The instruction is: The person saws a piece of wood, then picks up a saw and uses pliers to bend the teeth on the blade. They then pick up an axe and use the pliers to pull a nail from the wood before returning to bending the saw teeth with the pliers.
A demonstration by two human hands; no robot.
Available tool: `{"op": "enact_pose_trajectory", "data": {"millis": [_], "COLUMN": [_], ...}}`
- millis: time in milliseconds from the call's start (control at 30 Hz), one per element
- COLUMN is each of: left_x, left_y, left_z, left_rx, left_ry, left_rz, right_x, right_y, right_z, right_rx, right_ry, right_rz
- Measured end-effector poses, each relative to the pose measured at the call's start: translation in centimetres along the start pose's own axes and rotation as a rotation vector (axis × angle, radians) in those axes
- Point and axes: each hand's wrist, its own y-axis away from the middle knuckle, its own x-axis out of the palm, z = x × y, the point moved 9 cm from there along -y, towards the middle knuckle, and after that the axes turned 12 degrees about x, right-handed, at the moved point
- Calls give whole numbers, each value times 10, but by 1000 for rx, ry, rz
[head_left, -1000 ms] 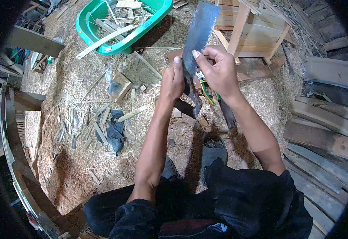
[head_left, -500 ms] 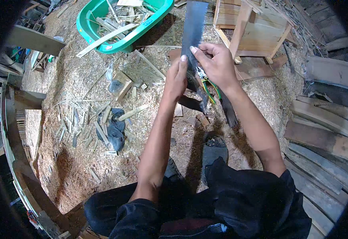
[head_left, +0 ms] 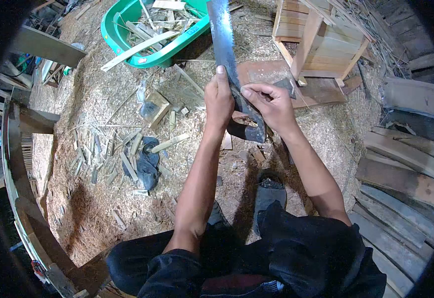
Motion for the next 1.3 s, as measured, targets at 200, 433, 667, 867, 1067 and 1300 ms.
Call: {"op": "enact_pose_trajectory", "data": {"millis": [200, 433, 667, 867, 1067, 1300], "left_x": [-5, -5, -5, -13, -12, -13], "left_y": [2, 5, 14, 16, 18, 18], "left_z": [5, 23, 33, 8, 2, -2], "left_rx": [-13, -26, -37, 49, 76, 109], "left_ry": [-14, -52, -137, -213, -192, -222], "left_rz": [-44, -71, -76, -159, -185, -166], "right_x": [1, 2, 3, 7, 5, 7], "right_y": [7, 7, -2, 10, 5, 5], "right_z": [6, -12, -49, -20, -28, -33], "right_rx": [-45, 87, 100, 70, 41, 133], "right_ry": [203, 248, 159, 283, 221, -70], "right_rz": [-168, -151, -107, -262, -238, -180]}}
